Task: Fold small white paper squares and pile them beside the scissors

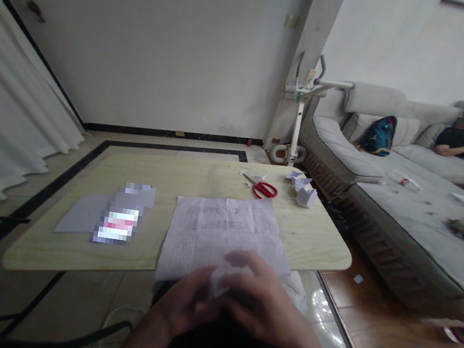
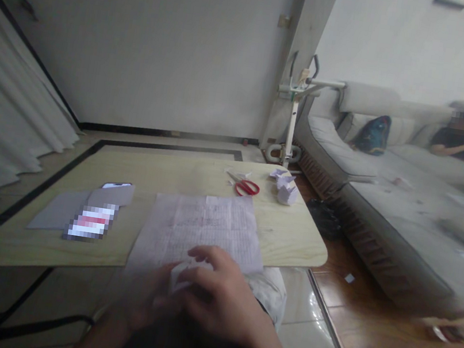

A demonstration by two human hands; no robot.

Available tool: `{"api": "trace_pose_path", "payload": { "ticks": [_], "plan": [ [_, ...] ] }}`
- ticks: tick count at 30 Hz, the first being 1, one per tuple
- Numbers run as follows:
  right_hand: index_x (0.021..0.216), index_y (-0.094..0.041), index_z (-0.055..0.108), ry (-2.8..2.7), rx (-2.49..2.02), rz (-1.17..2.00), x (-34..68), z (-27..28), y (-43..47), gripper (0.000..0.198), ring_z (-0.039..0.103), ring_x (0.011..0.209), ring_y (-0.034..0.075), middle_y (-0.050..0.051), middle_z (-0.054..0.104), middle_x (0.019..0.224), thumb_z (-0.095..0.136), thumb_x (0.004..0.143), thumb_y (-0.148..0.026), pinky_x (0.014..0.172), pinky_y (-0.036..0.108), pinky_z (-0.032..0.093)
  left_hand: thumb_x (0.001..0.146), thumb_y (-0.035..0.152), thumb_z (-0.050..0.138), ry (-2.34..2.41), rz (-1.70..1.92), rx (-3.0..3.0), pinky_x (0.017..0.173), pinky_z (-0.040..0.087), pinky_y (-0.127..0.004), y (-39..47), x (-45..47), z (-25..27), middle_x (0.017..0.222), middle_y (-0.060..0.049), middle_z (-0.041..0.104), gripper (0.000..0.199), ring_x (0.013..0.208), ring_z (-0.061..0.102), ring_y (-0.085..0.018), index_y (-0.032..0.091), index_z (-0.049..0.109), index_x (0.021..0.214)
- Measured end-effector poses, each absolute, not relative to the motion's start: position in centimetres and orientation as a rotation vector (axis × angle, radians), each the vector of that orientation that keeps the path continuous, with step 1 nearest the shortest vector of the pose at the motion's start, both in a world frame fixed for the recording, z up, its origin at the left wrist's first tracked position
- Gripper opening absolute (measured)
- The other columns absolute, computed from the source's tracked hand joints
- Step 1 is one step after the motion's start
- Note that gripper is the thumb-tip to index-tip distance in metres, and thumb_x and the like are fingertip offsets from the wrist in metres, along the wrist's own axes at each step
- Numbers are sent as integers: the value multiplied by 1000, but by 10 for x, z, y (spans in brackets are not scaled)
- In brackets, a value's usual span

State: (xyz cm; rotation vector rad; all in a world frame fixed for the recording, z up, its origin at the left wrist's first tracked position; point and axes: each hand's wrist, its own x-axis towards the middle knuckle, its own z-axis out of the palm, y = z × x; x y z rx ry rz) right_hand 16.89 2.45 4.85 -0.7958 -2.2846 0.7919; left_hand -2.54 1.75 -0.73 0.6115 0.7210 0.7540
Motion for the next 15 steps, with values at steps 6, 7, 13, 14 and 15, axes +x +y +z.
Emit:
{"api": "trace_pose_path", "payload": {
  "ticks": [6, 7, 13, 14, 15],
  "plan": [
    [109, -23, 65, -2258, -808, 944, 171, 54, 26, 27, 56, 116, 20, 8, 54, 127, 59, 88, -8, 97, 34, 49, 82, 27, 70, 645, 702, 441, 39, 32, -16, 20, -21, -16, 58, 3, 52, 14, 45, 47, -7, 14, 66, 80],
    [109, -23, 65, -2261, -807, 962, 171, 54, 26, 26, 56, 116, 20, 8, 54, 126, 59, 88, -8, 97, 33, 49, 81, 27, 71, 634, 694, 430, 37, 30, -15, 20, -21, -17, 58, 4, 51, 14, 44, 45, -6, 14, 66, 80],
    [108, -22, 66, -2248, -805, 1011, 174, 55, 28, 25, 57, 114, 19, 7, 56, 123, 63, 87, -8, 97, 32, 49, 82, 31, 71, 647, 684, 427, 36, 27, -15, 17, -20, -19, 59, 4, 53, 17, 39, 41, -4, 14, 66, 83],
    [108, -22, 65, -2246, -800, 1013, 174, 55, 28, 27, 57, 114, 19, 7, 56, 123, 63, 86, -7, 96, 32, 49, 83, 33, 70, 653, 680, 424, 35, 26, -16, 17, -20, -18, 58, 3, 53, 19, 39, 40, -4, 15, 66, 81],
    [109, -23, 65, -2246, -799, 1012, 174, 55, 28, 28, 57, 114, 19, 7, 56, 123, 63, 86, -7, 96, 32, 49, 83, 35, 69, 658, 677, 422, 36, 26, -17, 17, -19, -17, 57, 3, 53, 21, 38, 39, -5, 15, 66, 79]
  ]
}}
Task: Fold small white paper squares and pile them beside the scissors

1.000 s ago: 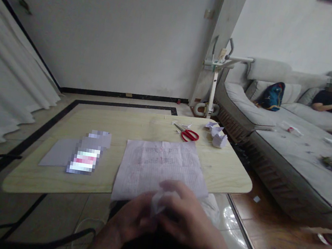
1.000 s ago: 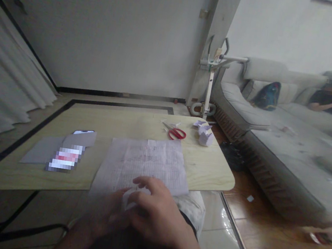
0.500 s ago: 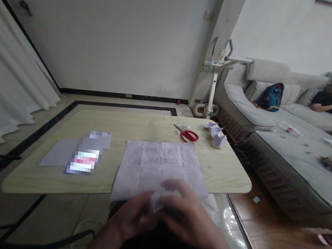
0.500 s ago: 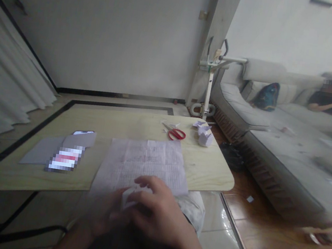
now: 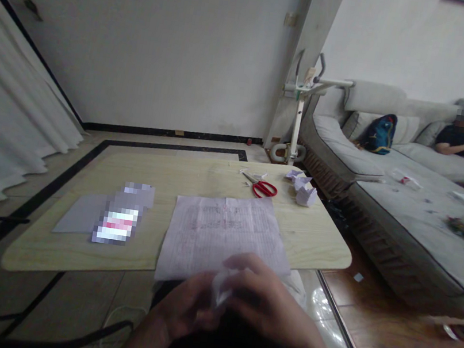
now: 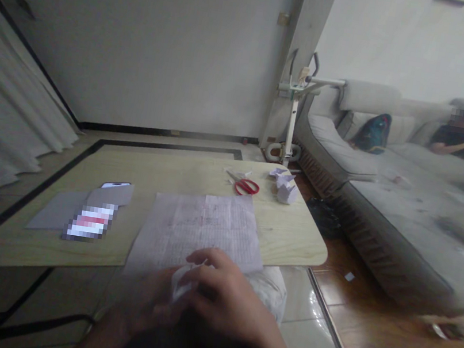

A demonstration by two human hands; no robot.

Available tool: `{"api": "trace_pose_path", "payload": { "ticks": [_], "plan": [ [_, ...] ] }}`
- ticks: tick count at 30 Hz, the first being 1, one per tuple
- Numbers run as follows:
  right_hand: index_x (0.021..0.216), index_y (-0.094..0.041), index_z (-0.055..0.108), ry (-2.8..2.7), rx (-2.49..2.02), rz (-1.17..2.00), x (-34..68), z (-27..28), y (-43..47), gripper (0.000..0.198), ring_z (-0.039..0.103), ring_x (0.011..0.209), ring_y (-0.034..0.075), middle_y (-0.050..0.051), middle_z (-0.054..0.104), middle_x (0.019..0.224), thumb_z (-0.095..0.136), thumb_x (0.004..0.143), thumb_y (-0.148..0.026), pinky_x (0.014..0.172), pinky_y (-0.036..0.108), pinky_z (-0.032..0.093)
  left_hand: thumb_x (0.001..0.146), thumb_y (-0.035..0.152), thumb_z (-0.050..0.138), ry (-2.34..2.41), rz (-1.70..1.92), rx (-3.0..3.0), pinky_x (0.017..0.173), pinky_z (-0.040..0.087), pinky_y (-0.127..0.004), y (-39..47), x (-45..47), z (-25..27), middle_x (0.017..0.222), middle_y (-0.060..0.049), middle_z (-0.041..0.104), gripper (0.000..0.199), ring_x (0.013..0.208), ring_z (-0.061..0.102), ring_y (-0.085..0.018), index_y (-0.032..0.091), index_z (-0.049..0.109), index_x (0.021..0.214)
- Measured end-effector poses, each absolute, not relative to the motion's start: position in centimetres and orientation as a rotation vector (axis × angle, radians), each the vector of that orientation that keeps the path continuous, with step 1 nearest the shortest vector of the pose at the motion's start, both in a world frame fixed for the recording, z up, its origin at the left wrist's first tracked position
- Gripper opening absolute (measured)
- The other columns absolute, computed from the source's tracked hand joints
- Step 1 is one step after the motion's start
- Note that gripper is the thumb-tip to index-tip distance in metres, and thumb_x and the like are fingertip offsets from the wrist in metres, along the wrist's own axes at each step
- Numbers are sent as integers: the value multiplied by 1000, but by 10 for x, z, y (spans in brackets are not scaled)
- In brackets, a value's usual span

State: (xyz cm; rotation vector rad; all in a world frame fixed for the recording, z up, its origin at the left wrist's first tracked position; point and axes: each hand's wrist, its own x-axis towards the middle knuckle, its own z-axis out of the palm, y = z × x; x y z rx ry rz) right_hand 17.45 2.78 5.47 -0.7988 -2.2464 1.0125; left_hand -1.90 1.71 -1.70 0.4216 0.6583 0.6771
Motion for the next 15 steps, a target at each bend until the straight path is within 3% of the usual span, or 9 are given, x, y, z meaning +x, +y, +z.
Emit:
{"api": "trace_pose_path", "payload": {
  "ticks": [8, 15],
  "plan": [
    [111, -22, 64, -2282, -823, 903, 172, 49, 28, 25, 54, 115, 22, 9, 56, 124, 65, 86, -16, 97, 37, 47, 80, 34, 71, 734, 757, 432, 45, 36, -21, 17, -18, -9, 56, 1, 54, 19, 50, 47, -11, 17, 67, 74],
    [113, -21, 63, -2275, -807, 869, 172, 48, 27, 25, 55, 112, 22, 10, 56, 122, 61, 89, -18, 95, 38, 48, 80, 33, 70, 738, 752, 515, 45, 34, -20, 17, -21, -1, 57, 1, 55, 16, 52, 49, -11, 18, 67, 80]
  ]
}}
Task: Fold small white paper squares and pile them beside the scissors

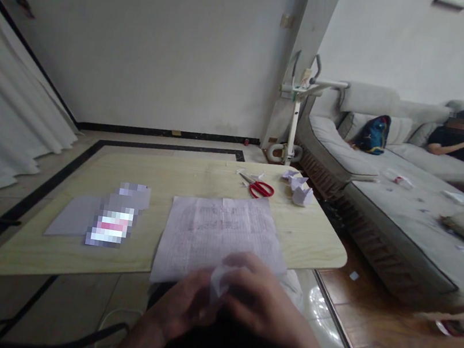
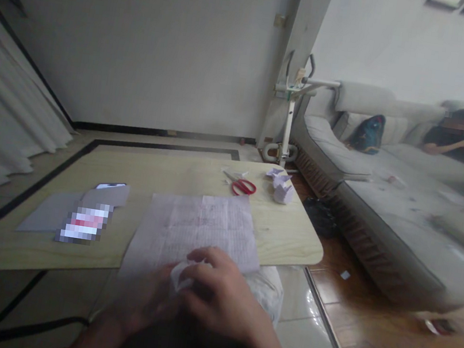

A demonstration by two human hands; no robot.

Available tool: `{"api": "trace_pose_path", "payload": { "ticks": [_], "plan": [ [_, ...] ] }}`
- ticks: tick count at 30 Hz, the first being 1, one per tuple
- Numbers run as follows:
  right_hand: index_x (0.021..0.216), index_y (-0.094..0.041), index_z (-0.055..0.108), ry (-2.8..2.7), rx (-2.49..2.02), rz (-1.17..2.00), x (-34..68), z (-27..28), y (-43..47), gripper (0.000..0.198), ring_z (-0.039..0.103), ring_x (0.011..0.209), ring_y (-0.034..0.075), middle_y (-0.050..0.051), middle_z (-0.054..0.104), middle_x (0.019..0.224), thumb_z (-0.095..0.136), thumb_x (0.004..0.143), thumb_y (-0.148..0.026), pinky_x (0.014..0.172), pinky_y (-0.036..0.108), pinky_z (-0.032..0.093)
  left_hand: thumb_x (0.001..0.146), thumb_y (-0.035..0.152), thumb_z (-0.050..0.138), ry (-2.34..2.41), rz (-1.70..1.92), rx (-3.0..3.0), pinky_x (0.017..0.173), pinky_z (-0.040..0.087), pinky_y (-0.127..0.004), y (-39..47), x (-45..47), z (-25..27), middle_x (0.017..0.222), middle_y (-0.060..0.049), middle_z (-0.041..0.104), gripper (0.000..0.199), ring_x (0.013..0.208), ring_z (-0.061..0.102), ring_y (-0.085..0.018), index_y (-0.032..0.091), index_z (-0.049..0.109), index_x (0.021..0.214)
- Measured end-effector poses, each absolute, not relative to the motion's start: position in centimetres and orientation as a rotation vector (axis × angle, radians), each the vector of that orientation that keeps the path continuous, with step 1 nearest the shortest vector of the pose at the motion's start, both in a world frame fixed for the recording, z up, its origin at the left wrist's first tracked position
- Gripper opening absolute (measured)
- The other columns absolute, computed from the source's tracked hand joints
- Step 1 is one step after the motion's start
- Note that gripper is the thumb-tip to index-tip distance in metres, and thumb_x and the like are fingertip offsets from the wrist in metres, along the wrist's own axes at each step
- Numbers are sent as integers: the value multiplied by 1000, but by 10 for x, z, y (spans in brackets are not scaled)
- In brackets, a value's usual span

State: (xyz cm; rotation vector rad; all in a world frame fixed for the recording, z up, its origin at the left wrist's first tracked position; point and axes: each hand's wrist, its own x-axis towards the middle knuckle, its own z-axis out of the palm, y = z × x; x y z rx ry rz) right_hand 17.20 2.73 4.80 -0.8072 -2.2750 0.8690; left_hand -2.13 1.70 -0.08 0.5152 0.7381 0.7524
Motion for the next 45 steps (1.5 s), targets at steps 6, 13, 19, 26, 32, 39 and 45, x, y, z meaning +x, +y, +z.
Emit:
{"api": "trace_pose_path", "payload": {
  "ticks": [6, 13, 19, 26, 32, 39, 45],
  "plan": [
    [116, -22, 61, -2258, -807, 857, 174, 46, 28, 30, 55, 110, 22, 10, 56, 122, 59, 87, -13, 94, 38, 49, 79, 32, 72, 726, 783, 551, 45, 36, -21, 18, -25, -5, 57, 2, 55, 15, 52, 52, -12, 18, 68, 84],
    [115, -21, 62, -2278, -824, 805, 175, 43, 29, 35, 56, 109, 23, 11, 56, 122, 56, 83, -9, 92, 38, 50, 79, 26, 72, 715, 796, 555, 41, 31, -20, 20, -23, 0, 54, 2, 52, 10, 45, 47, -10, 17, 69, 78],
    [117, -23, 63, -2291, -821, 741, 175, 41, 29, 38, 56, 111, 24, 10, 57, 124, 57, 81, -11, 94, 40, 49, 77, 28, 76, 714, 841, 486, 39, 31, -18, 17, -25, -12, 57, 3, 54, 18, 43, 45, -7, 15, 69, 87],
    [120, -23, 63, -2207, -783, 756, 175, 44, 23, 39, 59, 108, 21, 10, 57, 124, 57, 83, -13, 92, 36, 51, 72, 31, 81, 706, 875, 473, 39, 31, -19, 15, -24, -18, 52, 4, 53, 24, 39, 45, -7, 16, 71, 87],
    [122, -22, 59, -2008, -973, 505, 213, 43, 65, 35, 58, 110, 24, 11, 60, 119, 56, 88, -15, 95, 42, 50, 60, 37, 90, 666, 1004, 442, 43, 32, -17, 15, -25, -8, 50, 7, 51, 29, 39, 39, -3, 19, 71, 73],
    [130, -12, 50, -1687, -1496, 227, 321, 11, 182, 58, 60, 105, 29, 21, 57, 126, 66, 81, -39, 87, 45, 50, 64, 40, 88, 594, 1018, 515, 46, 29, -17, 15, -26, 4, 46, 7, 44, 33, 42, 33, -4, 15, 67, 63],
    [120, -14, 61, -1640, -1737, 242, 351, -12, 228, 65, 56, 117, 35, 18, 64, 122, 81, 63, -39, 97, 46, 43, 66, 46, 85, 610, 1046, 546, 45, 27, -19, 17, -26, -3, 48, 7, 43, 37, 42, 30, -4, 16, 64, 63]
  ]
}}
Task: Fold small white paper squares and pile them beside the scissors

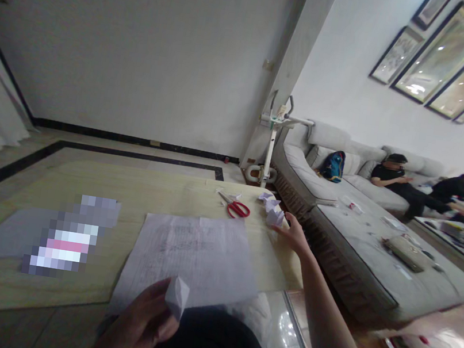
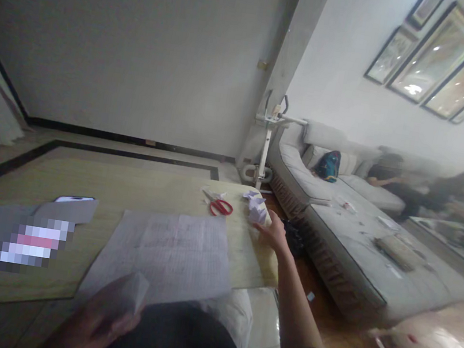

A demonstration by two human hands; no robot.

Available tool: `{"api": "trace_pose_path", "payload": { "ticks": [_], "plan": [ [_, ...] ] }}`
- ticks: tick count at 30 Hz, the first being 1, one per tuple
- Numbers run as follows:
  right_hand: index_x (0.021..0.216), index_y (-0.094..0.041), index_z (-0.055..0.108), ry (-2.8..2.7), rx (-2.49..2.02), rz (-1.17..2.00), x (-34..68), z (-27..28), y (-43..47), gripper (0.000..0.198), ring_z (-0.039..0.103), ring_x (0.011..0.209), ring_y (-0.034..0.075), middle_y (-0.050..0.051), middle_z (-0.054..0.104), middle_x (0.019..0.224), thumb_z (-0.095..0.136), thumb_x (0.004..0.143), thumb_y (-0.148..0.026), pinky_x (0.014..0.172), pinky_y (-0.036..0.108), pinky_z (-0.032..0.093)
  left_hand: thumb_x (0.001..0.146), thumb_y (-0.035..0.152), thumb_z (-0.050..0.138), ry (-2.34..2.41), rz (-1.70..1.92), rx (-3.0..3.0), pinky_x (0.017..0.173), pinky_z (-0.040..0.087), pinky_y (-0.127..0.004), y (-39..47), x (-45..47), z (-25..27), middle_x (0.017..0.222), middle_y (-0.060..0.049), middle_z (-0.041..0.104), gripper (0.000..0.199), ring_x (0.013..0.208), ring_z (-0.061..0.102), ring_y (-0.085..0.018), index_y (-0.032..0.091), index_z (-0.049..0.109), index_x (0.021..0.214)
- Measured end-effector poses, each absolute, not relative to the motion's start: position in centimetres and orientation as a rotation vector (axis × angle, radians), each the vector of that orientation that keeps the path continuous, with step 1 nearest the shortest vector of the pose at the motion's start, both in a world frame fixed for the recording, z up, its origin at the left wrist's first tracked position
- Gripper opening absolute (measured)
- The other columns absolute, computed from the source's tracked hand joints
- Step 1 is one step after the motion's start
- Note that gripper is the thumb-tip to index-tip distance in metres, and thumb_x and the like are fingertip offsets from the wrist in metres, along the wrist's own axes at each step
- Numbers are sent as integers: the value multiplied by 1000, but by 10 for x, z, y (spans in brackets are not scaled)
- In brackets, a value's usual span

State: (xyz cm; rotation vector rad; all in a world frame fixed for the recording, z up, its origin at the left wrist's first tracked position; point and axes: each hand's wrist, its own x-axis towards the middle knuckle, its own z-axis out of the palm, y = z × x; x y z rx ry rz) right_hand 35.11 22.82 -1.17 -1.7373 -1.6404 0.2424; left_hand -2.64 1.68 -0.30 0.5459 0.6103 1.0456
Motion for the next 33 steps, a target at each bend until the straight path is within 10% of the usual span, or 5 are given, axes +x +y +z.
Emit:
{"api": "trace_pose_path", "payload": {
  "ticks": [6, 18, 33],
  "plan": [
    [96, -21, 70, -1571, -1830, 190, 348, -23, 235, 43, 53, 118, 37, 12, 68, 116, 79, 60, -42, 99, 47, 38, 68, 44, 84, 642, 1061, 550, 46, 26, -19, 18, -28, 3, 47, 7, 43, 34, 43, 28, -4, 17, 64, 63],
    [109, -15, 60, -1656, -1405, 513, 314, 0, 183, 47, 66, 83, 24, 10, 70, 98, 68, 76, -47, 74, 36, 54, 70, 46, 80, 852, 1133, 663, 46, 32, -21, 17, -30, 7, 51, 5, 46, 32, 46, 39, -8, 18, 66, 66],
    [130, -20, 56, -1994, -1174, 1105, 224, 17, 55, 58, 57, 118, 32, 14, 59, 132, 73, 77, -36, 98, 46, 48, 81, 33, 59, 1343, 1103, 1269, 50, 35, -21, 19, -34, 19, 55, 5, 50, 22, 52, 47, -11, 19, 53, 65]
  ]
}}
